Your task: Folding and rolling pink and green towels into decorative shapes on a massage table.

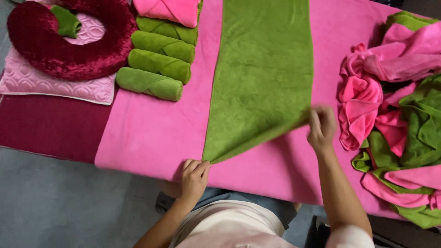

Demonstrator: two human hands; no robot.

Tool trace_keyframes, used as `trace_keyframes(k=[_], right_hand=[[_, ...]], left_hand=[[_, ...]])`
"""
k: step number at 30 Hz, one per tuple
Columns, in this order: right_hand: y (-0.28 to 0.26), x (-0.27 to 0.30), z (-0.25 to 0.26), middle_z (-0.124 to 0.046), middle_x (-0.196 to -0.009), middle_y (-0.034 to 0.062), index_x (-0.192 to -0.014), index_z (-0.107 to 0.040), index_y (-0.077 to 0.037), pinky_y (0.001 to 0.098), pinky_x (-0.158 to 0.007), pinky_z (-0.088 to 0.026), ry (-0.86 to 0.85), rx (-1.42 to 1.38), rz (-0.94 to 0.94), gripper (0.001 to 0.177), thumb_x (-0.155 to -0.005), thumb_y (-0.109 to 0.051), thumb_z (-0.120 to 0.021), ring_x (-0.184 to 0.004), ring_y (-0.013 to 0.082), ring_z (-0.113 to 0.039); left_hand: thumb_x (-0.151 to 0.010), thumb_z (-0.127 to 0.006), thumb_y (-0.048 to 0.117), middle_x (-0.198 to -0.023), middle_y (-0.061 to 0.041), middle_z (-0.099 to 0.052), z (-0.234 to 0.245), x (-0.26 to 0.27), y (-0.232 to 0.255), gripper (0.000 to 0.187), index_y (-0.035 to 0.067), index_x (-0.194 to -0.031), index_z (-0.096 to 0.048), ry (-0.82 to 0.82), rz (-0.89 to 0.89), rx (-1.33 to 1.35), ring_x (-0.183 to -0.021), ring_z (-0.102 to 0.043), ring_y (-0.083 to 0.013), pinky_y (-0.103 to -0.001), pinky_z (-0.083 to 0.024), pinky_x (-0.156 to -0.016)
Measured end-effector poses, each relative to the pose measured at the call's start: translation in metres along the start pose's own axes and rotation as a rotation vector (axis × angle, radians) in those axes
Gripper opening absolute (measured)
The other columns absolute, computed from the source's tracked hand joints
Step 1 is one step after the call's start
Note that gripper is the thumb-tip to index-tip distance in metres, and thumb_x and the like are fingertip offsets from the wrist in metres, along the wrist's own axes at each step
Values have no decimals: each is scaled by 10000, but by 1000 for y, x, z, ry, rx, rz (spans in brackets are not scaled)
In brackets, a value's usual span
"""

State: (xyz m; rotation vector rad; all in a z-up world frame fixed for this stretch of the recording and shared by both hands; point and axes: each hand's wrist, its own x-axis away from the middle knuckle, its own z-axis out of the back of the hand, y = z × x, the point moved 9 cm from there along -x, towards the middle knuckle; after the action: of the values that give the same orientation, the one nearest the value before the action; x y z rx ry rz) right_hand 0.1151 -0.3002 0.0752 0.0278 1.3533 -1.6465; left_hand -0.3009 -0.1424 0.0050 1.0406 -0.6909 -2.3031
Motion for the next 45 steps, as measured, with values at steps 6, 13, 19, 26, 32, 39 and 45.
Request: trace_keyframes(k=[6, 13, 19, 26, 32, 39, 45], right_hand=[[-22, -163, -192, -696, -970, 234, -1090, -688, -19, 545, -833, -523, -291, 115, 210, 77, -1023, 11, -707, -947, 487, -688], [23, -172, -309, -710, -964, 206, -1036, -734, -48, 553, -889, -532, -558, 149, 174, 76, -963, -27, -739, -982, 465, -699], [34, -175, -308, -693, -976, 213, -1050, -741, -49, 584, -872, -523, -593, 212, 104, 85, -977, -93, -743, -1002, 481, -684], [35, -168, -299, -678, -913, 49, -1009, -754, -168, 429, -794, -572, -499, 471, 297, 95, -975, -244, -801, -936, 312, -709], [112, -159, -154, -736, -997, 198, -1128, -771, -135, 585, -820, -555, -463, 599, -4, 180, -966, -199, -725, -982, 468, -706], [132, -132, -40, -701, -1181, 250, -1298, -749, -46, 526, -940, -519, -568, 425, -536, 315, -999, -131, -696, -1149, 451, -670], [130, -127, -27, -690, -1026, 231, -1203, -741, 32, 466, -732, -536, -564, 395, -518, 230, -1002, -79, -739, -865, 339, -679]], left_hand=[[-893, -822, 152, -725, -65, -641, 5, -7, -9, 84, 87, -894, -769, 57, 159, 20, -701, -676, -304, -383, -565, -702], [-869, -814, 136, -681, -58, -597, 0, -5, -18, 106, 103, -835, -719, 67, 282, 45, -667, -657, -326, -415, -543, -690], [-873, -796, 136, -704, -58, -624, 3, -8, -20, 88, 110, -862, -713, 41, 301, 13, -709, -685, -323, -416, -560, -705], [-870, -782, 155, -728, -40, -656, -4, -3, -30, 71, 113, -887, -726, -10, 317, -39, -733, -712, -281, -401, -574, -713], [-863, -806, 184, -734, -61, -629, 5, -3, -27, 126, 96, -869, -716, -74, 387, -32, -738, -700, -312, -400, -571, -699], [-985, -653, 266, -839, -134, -645, -16, 8, -40, 135, 135, -955, -637, -336, 539, -50, -878, -691, -406, -506, -549, -796], [-974, -674, 236, -807, -87, -802, -18, 23, -59, 116, 133, -923, -662, -410, 806, 199, -841, -768, -284, -398, -578, -761]])
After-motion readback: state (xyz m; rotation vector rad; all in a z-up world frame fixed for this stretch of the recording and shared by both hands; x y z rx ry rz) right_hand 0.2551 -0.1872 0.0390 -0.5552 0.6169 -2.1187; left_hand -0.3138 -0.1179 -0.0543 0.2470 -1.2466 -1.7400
